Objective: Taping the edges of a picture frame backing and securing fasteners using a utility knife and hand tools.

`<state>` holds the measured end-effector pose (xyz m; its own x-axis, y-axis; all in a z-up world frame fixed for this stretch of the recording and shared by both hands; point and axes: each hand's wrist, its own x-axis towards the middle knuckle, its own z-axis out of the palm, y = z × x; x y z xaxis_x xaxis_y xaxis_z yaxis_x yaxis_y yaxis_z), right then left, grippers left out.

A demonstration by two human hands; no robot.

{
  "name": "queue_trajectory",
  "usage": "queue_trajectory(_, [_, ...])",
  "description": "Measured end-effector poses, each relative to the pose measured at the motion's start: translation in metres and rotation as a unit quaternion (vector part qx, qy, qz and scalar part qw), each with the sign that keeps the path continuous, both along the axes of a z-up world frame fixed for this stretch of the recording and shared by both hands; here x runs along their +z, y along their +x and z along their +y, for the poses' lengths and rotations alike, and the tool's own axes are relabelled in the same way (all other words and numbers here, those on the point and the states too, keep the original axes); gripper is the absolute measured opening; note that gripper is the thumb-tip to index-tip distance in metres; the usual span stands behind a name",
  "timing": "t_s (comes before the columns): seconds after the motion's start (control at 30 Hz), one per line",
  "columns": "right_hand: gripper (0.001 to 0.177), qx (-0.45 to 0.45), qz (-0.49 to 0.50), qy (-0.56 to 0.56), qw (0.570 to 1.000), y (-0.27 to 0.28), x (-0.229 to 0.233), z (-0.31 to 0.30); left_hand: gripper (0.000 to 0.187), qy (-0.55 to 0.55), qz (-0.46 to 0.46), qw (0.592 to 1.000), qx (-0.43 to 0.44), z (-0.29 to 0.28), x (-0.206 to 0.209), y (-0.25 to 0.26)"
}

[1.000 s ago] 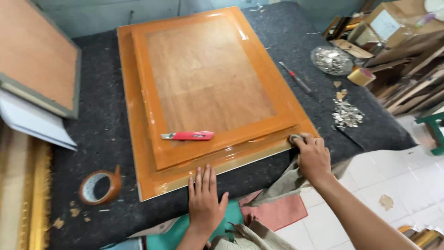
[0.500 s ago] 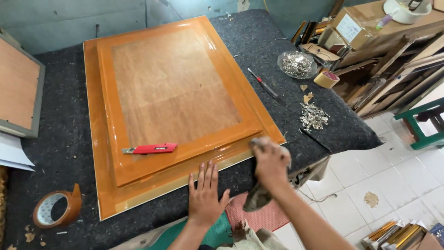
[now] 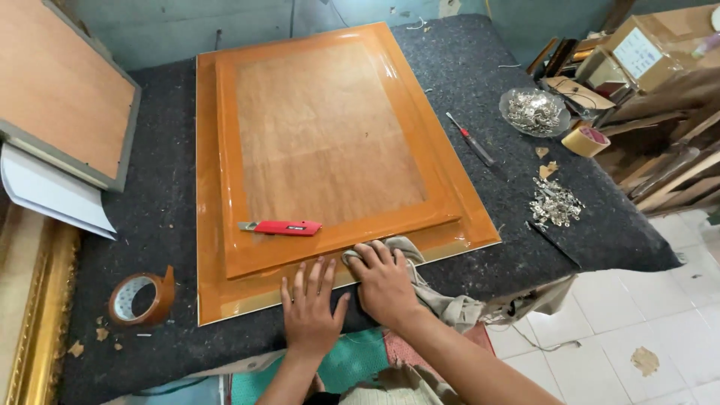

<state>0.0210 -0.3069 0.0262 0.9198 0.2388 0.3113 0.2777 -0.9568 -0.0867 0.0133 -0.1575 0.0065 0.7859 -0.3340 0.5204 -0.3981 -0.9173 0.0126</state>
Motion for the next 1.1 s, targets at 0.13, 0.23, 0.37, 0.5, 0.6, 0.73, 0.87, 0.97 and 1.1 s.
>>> queue_trajectory(0.13, [0.048, 0.04, -0.016, -0.014, 0.999, -0.003, 0.006, -0.061, 0.056, -0.001, -0.007, 1.0, 0.015, 0.008, -0.002, -0.001])
queue_trajectory(0.23, [0.046, -0.117, 0.041, 0.008, 0.992, -0.012, 0.009, -0.114, 0.058, -0.006, 0.013, 1.0, 0.017, 0.009, -0.005, -0.001])
queue_trajectory(0.37, [0.052, -0.3, 0.184, -0.008, 0.936, -0.018, 0.009, -0.135, 0.059, -0.035, 0.052, 0.998, 0.009, 0.01, -0.005, -0.003])
queue_trajectory(0.5, [0.06, -0.252, 0.127, -0.096, 0.954, -0.015, -0.015, -0.104, 0.061, -0.057, 0.089, 0.994, -0.006, 0.019, 0.0, 0.0])
queue_trajectory(0.6, [0.066, -0.062, 0.014, -0.089, 0.994, -0.017, -0.02, -0.048, 0.066, -0.059, 0.109, 0.991, 0.045, 0.04, -0.005, -0.003])
queue_trajectory(0.73, [0.057, 0.063, 0.021, -0.064, 0.996, -0.006, -0.012, 0.027, 0.064, -0.042, 0.094, 0.99, 0.095, 0.078, -0.009, -0.011])
queue_trajectory(0.87, [0.055, 0.177, 0.009, -0.067, 0.982, 0.008, -0.01, 0.088, 0.062, -0.023, 0.088, 0.988, 0.122, 0.11, -0.008, -0.023])
queue_trajectory(0.97, [0.055, 0.228, 0.042, -0.072, 0.97, 0.017, -0.005, 0.129, 0.058, -0.072, 0.086, 0.989, 0.095, 0.127, -0.006, -0.031])
queue_trajectory(1.1, [0.062, 0.245, 0.076, -0.093, 0.962, 0.025, -0.006, 0.174, 0.052, -0.215, 0.083, 0.971, 0.07, 0.151, -0.003, -0.041])
